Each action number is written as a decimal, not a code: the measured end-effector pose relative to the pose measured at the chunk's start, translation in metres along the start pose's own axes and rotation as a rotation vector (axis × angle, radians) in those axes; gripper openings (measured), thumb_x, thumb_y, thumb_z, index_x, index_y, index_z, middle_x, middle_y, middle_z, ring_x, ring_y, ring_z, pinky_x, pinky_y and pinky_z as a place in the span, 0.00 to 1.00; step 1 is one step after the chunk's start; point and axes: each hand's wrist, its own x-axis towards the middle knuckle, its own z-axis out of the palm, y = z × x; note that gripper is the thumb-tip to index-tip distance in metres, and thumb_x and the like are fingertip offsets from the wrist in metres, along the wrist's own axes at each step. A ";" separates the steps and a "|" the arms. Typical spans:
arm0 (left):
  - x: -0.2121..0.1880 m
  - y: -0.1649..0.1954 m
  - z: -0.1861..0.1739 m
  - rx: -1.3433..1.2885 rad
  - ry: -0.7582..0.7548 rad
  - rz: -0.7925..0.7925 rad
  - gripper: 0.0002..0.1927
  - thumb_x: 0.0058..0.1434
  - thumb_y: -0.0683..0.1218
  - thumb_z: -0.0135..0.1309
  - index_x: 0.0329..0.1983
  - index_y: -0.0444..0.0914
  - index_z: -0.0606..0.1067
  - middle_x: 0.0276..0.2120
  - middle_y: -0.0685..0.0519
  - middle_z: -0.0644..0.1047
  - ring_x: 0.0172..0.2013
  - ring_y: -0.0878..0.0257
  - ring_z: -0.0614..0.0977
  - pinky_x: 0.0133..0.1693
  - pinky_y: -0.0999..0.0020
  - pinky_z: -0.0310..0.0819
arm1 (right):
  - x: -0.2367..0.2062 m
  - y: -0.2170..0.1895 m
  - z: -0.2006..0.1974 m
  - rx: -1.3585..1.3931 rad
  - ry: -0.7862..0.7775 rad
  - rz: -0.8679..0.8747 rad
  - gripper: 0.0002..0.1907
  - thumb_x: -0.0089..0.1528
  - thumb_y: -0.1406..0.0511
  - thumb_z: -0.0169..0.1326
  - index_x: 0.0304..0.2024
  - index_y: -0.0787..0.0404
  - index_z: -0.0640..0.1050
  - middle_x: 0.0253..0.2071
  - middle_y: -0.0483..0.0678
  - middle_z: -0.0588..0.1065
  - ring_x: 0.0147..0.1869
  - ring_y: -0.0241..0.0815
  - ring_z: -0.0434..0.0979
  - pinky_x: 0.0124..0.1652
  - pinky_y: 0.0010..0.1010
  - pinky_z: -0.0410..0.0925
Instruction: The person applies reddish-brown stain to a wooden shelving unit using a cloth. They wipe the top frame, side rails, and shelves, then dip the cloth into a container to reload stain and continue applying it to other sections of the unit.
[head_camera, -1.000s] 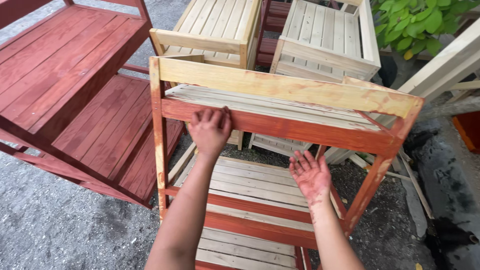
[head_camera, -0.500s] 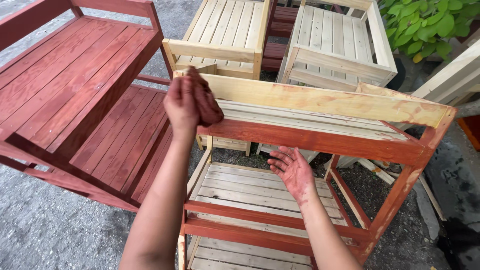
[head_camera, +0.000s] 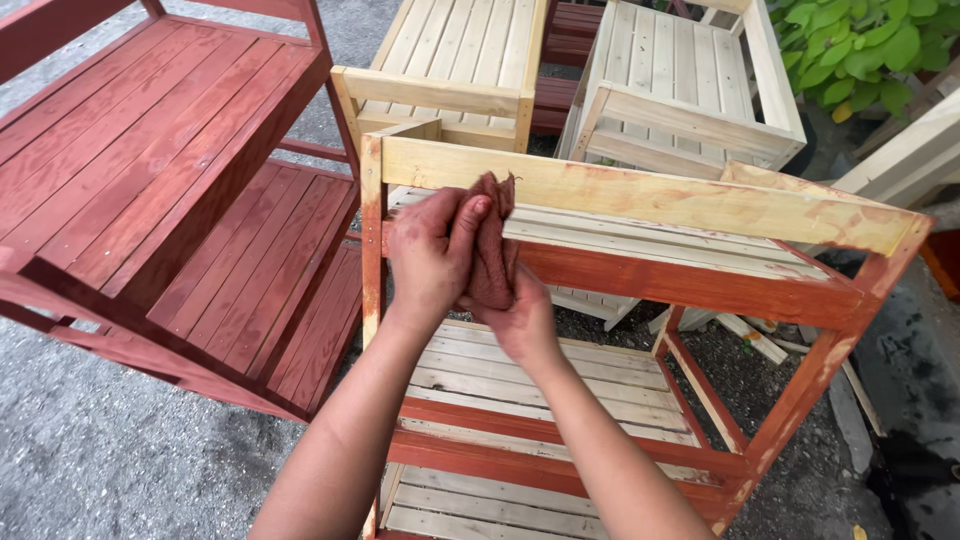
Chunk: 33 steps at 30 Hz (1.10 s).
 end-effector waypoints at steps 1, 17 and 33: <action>0.001 0.000 -0.007 0.138 0.023 0.085 0.16 0.70 0.52 0.58 0.30 0.36 0.76 0.26 0.45 0.77 0.30 0.50 0.77 0.33 0.58 0.68 | 0.000 0.002 -0.006 -0.433 -0.051 -0.191 0.31 0.55 0.69 0.68 0.60 0.65 0.73 0.57 0.49 0.75 0.60 0.43 0.75 0.60 0.36 0.71; -0.034 -0.047 -0.051 -0.432 -0.594 -0.359 0.32 0.47 0.49 0.72 0.54 0.41 0.71 0.40 0.56 0.82 0.43 0.65 0.83 0.47 0.64 0.77 | 0.032 -0.074 -0.035 -0.320 -0.249 0.073 0.18 0.54 0.73 0.68 0.44 0.63 0.77 0.42 0.44 0.79 0.48 0.32 0.78 0.50 0.27 0.74; -0.055 -0.044 -0.029 -0.574 -0.941 -0.067 0.67 0.39 0.59 0.77 0.79 0.37 0.54 0.65 0.36 0.70 0.63 0.46 0.74 0.63 0.53 0.67 | 0.047 -0.160 -0.005 -0.777 -0.760 0.143 0.17 0.47 0.70 0.71 0.39 0.62 0.86 0.33 0.49 0.83 0.37 0.36 0.82 0.39 0.28 0.74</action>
